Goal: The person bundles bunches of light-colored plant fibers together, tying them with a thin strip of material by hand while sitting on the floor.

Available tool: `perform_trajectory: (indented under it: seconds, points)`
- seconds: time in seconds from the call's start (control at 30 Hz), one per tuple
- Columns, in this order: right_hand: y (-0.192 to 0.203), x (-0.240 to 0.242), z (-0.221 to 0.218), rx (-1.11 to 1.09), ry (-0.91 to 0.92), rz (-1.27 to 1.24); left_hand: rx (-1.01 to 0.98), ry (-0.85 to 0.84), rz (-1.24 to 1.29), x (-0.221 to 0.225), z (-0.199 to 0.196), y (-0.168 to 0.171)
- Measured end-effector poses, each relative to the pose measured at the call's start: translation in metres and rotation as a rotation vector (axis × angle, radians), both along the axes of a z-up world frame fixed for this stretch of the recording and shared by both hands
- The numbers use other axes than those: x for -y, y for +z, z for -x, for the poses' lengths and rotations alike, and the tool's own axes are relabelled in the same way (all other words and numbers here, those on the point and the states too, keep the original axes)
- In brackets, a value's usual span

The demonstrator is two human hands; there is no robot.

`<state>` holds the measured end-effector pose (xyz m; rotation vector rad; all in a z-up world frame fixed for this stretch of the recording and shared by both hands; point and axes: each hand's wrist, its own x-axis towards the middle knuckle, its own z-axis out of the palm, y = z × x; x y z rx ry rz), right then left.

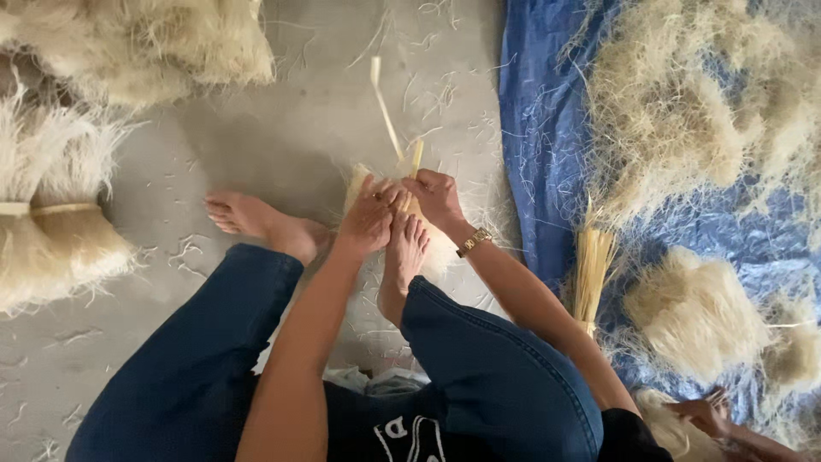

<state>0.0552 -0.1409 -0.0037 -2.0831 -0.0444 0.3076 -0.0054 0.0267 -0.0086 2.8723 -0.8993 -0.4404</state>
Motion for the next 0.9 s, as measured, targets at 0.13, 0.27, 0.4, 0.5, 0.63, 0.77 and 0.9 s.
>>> perform_trajectory:
  seconds: [0.13, 0.27, 0.4, 0.5, 0.63, 0.77, 0.9]
  points:
    - [-0.007, 0.008, -0.003, -0.108, -0.119, 0.095, 0.002, 0.025, -0.033, 0.006, -0.002, -0.014]
    - [-0.012, 0.007, -0.006, -0.133, -0.186, 0.083, 0.042, 0.085, -0.067, 0.009, 0.002, -0.022]
    - [-0.014, 0.005, -0.010, -0.110, -0.151, 0.050, -0.038, 0.076, -0.018, 0.006, -0.011, -0.025]
    - [-0.020, 0.008, -0.012, -0.141, -0.084, 0.092, -0.157, 0.049, 0.004, 0.004, -0.016, -0.020]
    - [-0.030, 0.012, -0.024, -0.104, -0.023, 0.106, -0.506, 0.318, 0.418, -0.008, -0.045, -0.004]
    - [-0.031, 0.013, -0.019, -0.125, -0.006, 0.096, -0.824, 0.555, 0.376, -0.012, -0.069, -0.014]
    - [-0.032, 0.021, -0.008, -0.096, -0.006, 0.008, -0.067, -0.068, -0.176, 0.034, -0.069, -0.031]
